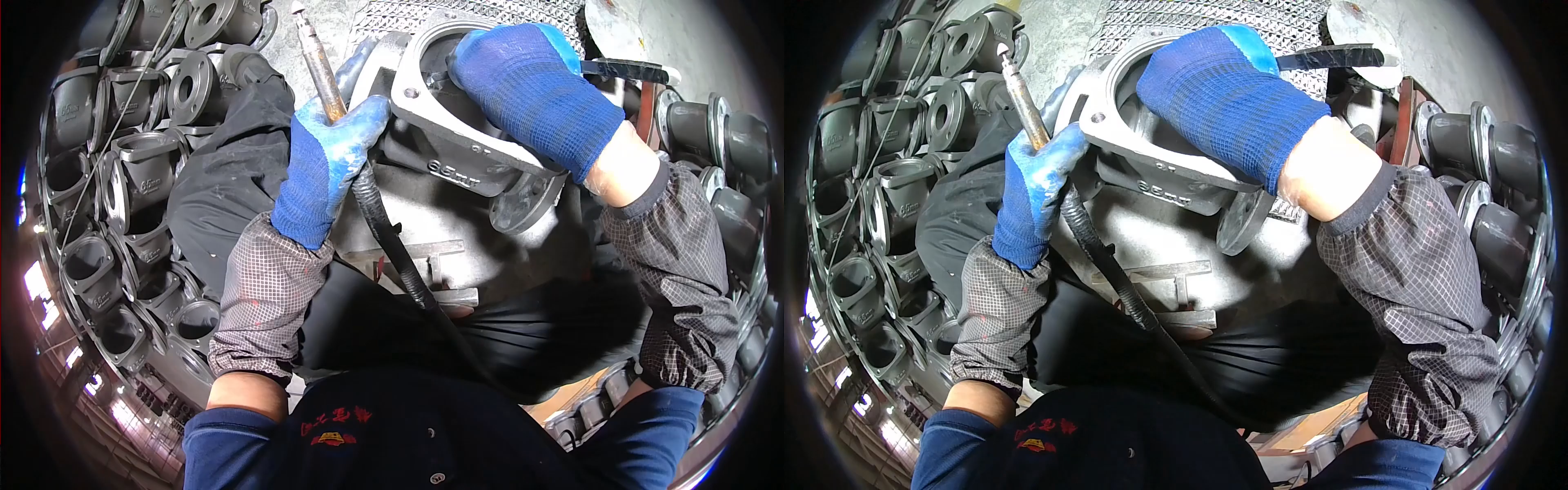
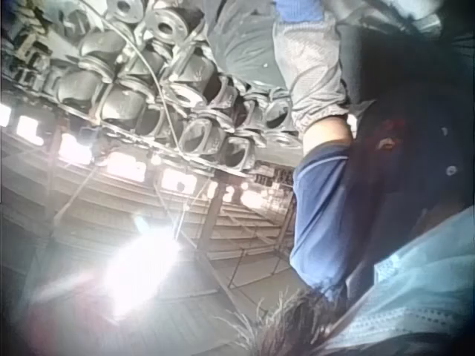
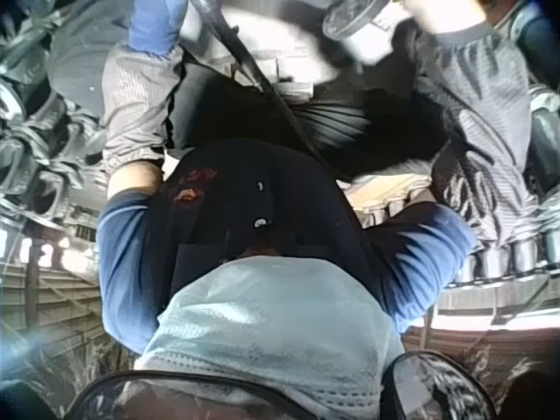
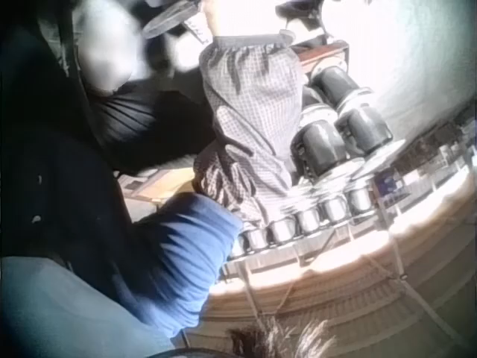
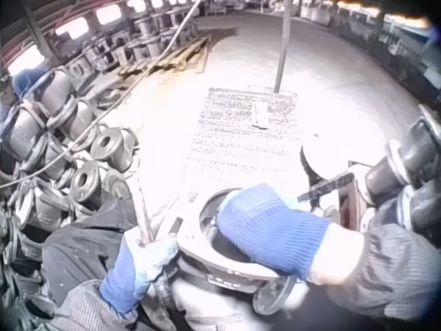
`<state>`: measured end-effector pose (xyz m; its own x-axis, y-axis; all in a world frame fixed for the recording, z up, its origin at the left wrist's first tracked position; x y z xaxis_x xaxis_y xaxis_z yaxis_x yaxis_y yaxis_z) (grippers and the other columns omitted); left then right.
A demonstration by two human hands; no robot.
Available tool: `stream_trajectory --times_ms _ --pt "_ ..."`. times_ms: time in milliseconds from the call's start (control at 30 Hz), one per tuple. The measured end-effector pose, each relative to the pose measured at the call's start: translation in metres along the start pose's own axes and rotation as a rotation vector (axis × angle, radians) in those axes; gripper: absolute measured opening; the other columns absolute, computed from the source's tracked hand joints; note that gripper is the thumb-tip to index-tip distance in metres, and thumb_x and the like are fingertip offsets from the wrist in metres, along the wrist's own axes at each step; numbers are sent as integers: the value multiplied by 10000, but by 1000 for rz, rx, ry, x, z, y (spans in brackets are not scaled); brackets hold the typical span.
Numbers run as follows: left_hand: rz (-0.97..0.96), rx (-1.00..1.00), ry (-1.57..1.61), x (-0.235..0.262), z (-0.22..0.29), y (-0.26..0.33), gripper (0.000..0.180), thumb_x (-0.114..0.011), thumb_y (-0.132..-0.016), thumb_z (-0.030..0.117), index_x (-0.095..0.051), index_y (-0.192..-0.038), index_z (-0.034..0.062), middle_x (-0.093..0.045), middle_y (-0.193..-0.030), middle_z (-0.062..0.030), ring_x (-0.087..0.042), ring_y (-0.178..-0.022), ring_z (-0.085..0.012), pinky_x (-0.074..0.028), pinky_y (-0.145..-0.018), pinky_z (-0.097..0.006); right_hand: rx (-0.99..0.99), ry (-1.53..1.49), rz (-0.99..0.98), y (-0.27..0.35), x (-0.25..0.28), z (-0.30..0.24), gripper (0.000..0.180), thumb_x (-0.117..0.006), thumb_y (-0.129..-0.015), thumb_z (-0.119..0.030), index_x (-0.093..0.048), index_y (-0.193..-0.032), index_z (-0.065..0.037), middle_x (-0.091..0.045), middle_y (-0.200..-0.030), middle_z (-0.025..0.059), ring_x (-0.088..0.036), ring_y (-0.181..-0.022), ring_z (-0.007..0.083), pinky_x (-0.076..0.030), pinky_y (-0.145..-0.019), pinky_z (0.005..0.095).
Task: The person picks up metal castings and uses a handheld power grinder to smooth the edges and surfaces of several parts one by one.
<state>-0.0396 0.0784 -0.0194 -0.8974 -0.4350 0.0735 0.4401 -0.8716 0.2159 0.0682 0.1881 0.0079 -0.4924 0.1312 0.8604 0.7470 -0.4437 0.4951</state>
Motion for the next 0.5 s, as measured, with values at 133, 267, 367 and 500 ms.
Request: stream_trajectory --times_ms 133,267,367,500 --pt "-39 143 68 -2 -11 2 482 -599 -850 90 -463 -1290 -52 -596 -787 -22 -522 -627 -52 -431 -559 -181 180 18 284 5 20 -14 144 -631 -812 -119 -695 -934 -78 -678 -890 132 -679 -808 235 -552 -711 325" --pt "12 141 38 15 -18 7 528 -580 -838 69 -422 -1328 -48 -589 -845 -28 -518 -661 -64 -449 -599 -205 298 -19 408 -4 13 -29 133 -651 -779 -111 -685 -890 -47 -672 -792 122 -680 -763 232 -554 -688 329" --pt "-54 86 154 -10 1 2 539 -570 -847 72 -401 -1347 -38 -581 -821 -23 -516 -641 -63 -447 -579 -202 248 -2 360 18 15 -6 137 -653 -768 -108 -682 -889 -50 -671 -787 129 -679 -763 244 -555 -690 338" --pt "-53 106 113 -7 -2 3 547 -561 -853 73 -384 -1360 -33 -575 -808 -21 -513 -634 -62 -448 -577 -200 183 -45 333 14 11 2 168 -627 -784 -101 -689 -940 -86 -668 -794 146 -680 -766 257 -561 -689 366"
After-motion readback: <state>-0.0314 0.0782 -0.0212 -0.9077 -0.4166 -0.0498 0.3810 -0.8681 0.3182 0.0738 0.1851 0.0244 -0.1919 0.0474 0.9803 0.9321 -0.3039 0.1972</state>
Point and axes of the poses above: each hand's wrist, its own y-axis away from the middle knuckle, its own x-axis out of the back of the hand, z = x × y, the point moved 9 cm from there along -y, towards the middle knuckle
